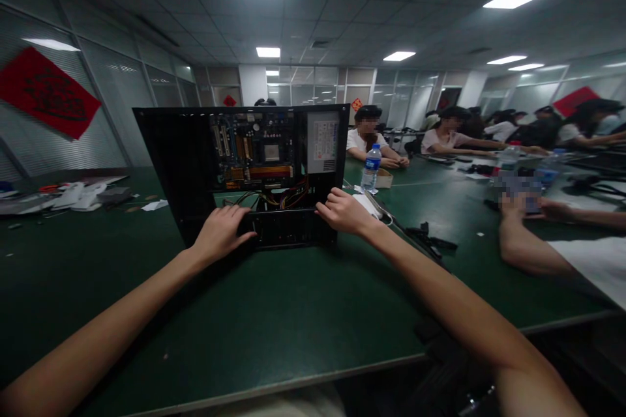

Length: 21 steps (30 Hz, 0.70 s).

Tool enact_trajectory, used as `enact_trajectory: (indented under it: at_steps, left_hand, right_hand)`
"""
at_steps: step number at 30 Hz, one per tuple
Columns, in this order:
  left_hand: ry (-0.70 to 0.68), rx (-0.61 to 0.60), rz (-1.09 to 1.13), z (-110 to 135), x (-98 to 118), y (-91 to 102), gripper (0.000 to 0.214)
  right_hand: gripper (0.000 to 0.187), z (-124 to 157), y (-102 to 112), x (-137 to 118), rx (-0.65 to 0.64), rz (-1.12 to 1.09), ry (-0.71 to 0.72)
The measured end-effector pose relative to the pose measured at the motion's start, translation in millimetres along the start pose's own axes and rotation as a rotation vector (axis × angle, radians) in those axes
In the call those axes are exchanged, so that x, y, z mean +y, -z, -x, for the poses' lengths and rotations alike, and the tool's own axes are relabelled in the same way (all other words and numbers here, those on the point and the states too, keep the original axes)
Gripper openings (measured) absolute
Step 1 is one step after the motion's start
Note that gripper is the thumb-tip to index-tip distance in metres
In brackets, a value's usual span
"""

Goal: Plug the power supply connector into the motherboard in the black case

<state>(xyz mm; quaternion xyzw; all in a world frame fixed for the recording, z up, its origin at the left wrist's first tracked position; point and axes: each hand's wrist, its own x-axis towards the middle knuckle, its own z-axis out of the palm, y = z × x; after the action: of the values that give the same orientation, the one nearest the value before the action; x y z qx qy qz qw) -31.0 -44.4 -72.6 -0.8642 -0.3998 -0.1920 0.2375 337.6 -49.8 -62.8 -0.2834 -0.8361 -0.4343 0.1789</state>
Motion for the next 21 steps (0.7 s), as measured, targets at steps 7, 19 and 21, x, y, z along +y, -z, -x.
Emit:
enact_trajectory:
  at_steps: [7,19,21]
  left_hand:
    - [-0.024,0.063,0.074,-2.1,-5.4,-3.6,0.031]
    - [-0.010,0.032,0.173,13.5,-2.0,16.0,0.036]
    - [0.003,-0.038,0.229,10.4,-4.2,26.5,0.042]
  right_hand:
    - [0.030,3.4,-0.9,3.6,0.069,-0.030,0.042]
    - [0.018,7.4,21.6,-4.4,0.190,-0.040,0.157]
    - [0.023,5.7,27.2,-8.3,0.118,-0.079,0.098]
